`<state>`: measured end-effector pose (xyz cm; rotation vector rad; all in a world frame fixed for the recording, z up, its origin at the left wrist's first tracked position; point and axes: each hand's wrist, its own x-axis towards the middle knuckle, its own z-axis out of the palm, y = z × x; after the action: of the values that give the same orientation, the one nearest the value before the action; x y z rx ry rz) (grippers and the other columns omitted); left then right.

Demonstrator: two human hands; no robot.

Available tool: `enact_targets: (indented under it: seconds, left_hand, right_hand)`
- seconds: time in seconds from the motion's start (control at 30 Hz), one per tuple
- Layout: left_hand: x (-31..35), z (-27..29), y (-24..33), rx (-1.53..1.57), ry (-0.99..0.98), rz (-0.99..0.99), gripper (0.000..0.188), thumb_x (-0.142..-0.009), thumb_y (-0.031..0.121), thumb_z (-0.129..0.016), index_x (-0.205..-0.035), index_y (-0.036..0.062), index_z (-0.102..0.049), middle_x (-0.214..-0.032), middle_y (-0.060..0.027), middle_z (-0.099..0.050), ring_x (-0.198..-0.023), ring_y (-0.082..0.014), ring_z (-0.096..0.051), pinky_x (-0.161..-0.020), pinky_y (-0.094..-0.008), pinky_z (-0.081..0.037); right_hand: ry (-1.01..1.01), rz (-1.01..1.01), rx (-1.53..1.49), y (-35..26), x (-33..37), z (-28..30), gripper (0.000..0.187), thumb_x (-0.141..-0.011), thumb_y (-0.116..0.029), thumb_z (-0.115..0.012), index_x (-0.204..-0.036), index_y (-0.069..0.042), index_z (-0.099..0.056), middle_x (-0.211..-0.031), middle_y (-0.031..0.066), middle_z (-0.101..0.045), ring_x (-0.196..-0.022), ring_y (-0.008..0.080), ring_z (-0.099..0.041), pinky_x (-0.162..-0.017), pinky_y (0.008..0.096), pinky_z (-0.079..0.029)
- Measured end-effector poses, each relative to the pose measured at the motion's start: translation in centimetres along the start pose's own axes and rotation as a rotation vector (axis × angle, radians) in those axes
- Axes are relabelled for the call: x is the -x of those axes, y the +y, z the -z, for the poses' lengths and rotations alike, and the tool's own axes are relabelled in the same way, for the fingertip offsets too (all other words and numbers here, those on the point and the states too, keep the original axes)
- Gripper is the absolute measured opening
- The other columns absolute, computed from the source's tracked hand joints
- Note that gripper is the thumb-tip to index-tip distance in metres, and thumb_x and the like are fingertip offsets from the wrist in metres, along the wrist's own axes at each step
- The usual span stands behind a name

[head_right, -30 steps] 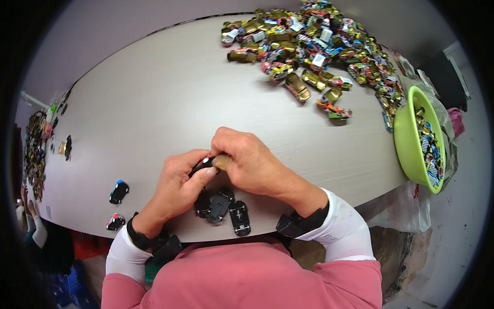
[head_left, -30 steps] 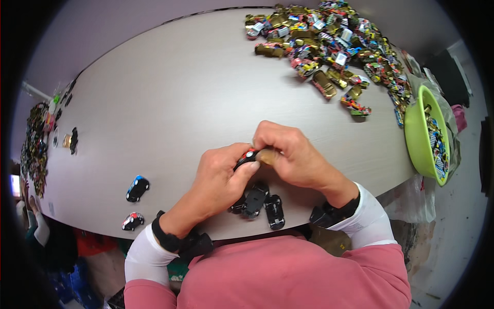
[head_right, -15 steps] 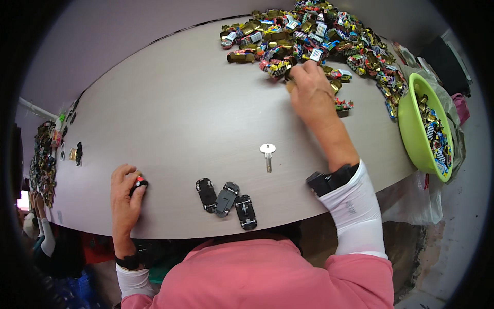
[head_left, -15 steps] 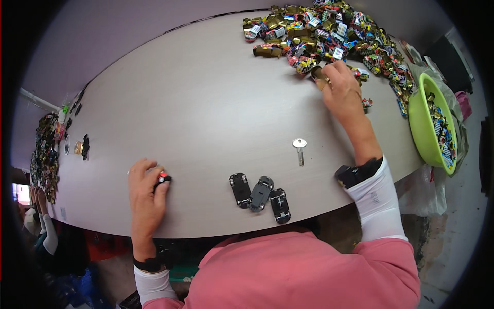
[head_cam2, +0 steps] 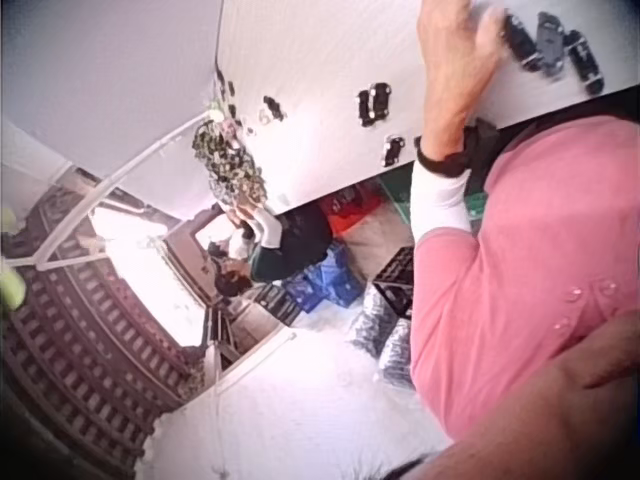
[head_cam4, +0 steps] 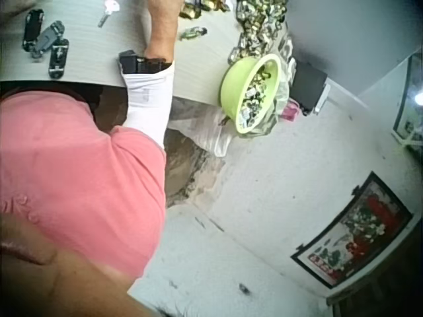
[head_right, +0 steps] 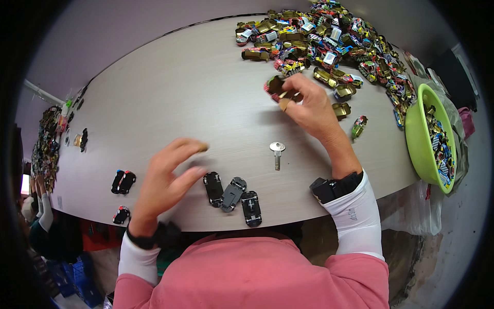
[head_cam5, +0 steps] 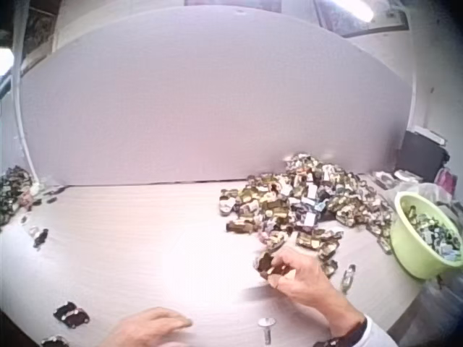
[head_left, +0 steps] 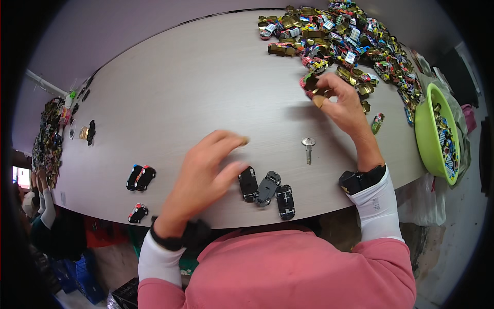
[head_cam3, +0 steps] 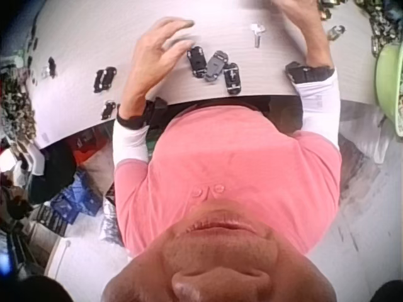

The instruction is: Assembling small toy cars by fitting plastic bodies onto chassis and organizing parts on a production table.

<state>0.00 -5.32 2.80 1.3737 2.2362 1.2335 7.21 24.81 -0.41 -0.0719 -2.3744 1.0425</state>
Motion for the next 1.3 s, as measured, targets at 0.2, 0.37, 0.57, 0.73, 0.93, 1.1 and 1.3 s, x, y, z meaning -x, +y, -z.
enact_targets:
  seconds: [0.2,0.37,0.57,0.73,0.93,1.1,1.3]
  left_hand:
    - [-7.0,-4.5,-1.2,0.845,0.03,0.336,0.042,-0.081,0.008,-0.066,-0.119,-0.0036,-0.053,-0.106,-0.0095,-0.059,-0.091,-0.0143,-0.059,-0.07,-0.0259,-0.051]
    - [-6.8,-4.5,-3.2,0.904,-0.033,0.414,0.029,-0.08,0.003,-0.066,-0.107,-0.004,-0.058,-0.099,-0.0066,-0.061,-0.086,-0.0158,-0.061,-0.076,-0.0276,-0.053]
    - [-6.5,-4.3,-4.2,1.01,0.086,0.272,0.029,-0.077,-0.002,-0.066,-0.105,-0.002,-0.059,-0.101,-0.0087,-0.061,-0.091,-0.0153,-0.061,-0.084,-0.0289,-0.052]
    - [-6.1,-4.4,-3.6,1.278,0.081,0.349,0.028,-0.078,-0.001,-0.066,-0.105,-0.0011,-0.057,-0.101,-0.0089,-0.061,-0.091,-0.0166,-0.061,-0.086,-0.0291,-0.051]
    - [-5.9,-4.6,-2.3,1.303,0.037,0.345,0.025,-0.078,0.004,-0.068,-0.1,-0.0031,-0.057,-0.093,-0.0087,-0.061,-0.082,-0.0165,-0.063,-0.077,-0.0313,-0.056]
    - [-5.4,-3.4,-2.1,1.298,0.164,0.447,0.028,-0.084,0.013,-0.066,-0.105,-0.0025,-0.057,-0.091,-0.0087,-0.061,-0.074,-0.0152,-0.064,-0.066,-0.0298,-0.057]
    - [-4.2,-3.1,-2.2,1.079,0.025,0.387,0.03,-0.084,0.016,-0.066,-0.106,-0.002,-0.058,-0.093,-0.0075,-0.063,-0.072,-0.0128,-0.062,-0.061,-0.026,-0.054]
  right_hand:
    - [-0.302,-0.13,-0.409,-2.4,1.3,-2.8,0.018,-0.074,-0.007,-0.066,-0.086,-0.002,-0.054,-0.079,-0.0004,-0.055,-0.071,0.0081,-0.052,-0.064,0.0233,-0.043]
    - [-0.248,-0.18,-0.429,-2.1,1.4,-2.4,0.018,-0.073,-0.007,-0.066,-0.086,-0.001,-0.055,-0.076,0.0017,-0.057,-0.068,0.0099,-0.052,-0.064,0.0246,-0.044]
    - [0.024,0.063,0.478,-1.5,0.8,0.7,0.026,-0.067,-0.004,-0.065,-0.091,-0.001,-0.056,-0.098,0.0089,-0.057,-0.081,0.0196,-0.058,-0.072,0.0309,-0.046]
    - [-0.139,-0.022,-0.363,-5.0,1.5,-2.4,0.033,-0.073,-0.004,-0.067,-0.104,-0.002,-0.055,-0.101,0.0053,-0.057,-0.088,0.0151,-0.058,-0.079,0.0285,-0.047]
    - [-0.145,-0.219,-0.821,-5.8,2.2,-4.5,0.033,-0.081,-0.008,-0.068,-0.108,0.0,-0.052,-0.099,0.0046,-0.059,-0.088,0.0095,-0.057,-0.074,0.0234,-0.049]
    - [-0.143,-0.297,-0.843,-5.5,2.3,-3.9,0.03,-0.082,-0.007,-0.066,-0.108,-0.001,-0.052,-0.099,0.006,-0.059,-0.083,0.0095,-0.057,-0.067,0.0217,-0.049]
    - [-0.161,-0.284,-0.795,-5.7,2.7,-4.3,0.029,-0.08,-0.003,-0.065,-0.106,-0.001,-0.052,-0.098,0.006,-0.059,-0.08,0.0094,-0.057,-0.065,0.0213,-0.048]
